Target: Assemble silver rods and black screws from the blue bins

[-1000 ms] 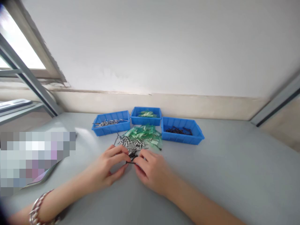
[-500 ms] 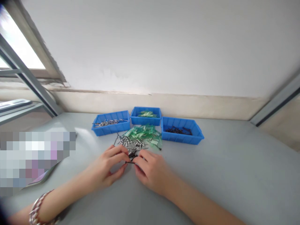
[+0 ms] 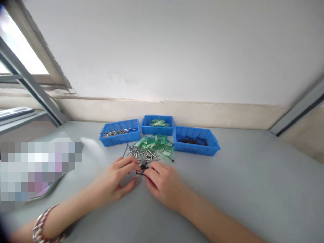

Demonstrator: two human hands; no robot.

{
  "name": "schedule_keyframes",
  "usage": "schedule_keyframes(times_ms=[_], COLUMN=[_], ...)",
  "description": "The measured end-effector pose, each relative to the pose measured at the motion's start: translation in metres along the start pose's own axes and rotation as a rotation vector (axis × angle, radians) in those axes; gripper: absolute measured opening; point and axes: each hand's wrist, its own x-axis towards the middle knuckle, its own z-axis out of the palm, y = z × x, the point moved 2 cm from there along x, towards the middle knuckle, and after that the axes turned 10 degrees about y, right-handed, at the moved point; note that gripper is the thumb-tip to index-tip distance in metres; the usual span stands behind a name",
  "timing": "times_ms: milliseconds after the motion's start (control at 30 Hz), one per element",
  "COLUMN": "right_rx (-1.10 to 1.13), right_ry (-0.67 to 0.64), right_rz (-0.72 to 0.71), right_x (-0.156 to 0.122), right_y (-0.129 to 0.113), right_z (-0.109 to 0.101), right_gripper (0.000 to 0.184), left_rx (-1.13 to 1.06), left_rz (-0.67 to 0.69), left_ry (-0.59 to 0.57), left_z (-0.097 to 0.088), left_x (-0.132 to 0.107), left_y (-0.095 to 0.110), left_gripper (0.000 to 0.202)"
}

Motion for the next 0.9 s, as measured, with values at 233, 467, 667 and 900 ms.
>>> schedule_keyframes(times_ms=[233,467,667,900], right_rx=[-0.027,-0.035,-0.039,-0.043], right_ry=[0.008,0.021,0.014,0.011], right_rz=[0.008,0.024,0.022,0.022], right_x=[-0.0007,-0.0026,-0.0029,-0.0035], right_y=[0.0013,0.0031,0.0034,0.0031], right_z=[-0.0005,0.0008,0.0012,0.0027], right_gripper=[0.019,0.018,0.019,0.018], left_rx=[0.035,0.031,0.018,0.01], left_rz=[-0.02,-0.015,-0.019,-0.019], left_ry=[-0.007,0.009,0.019,0.021], left_z=[0.0007,0.0009,0.001,0.0021], left_x=[0.0018,0.0005,0.0002,-0.0013], left_y=[-0.003,-0.0063,-0.0062,-0.0074], left_gripper=[0.014,0.012,0.013,0.012])
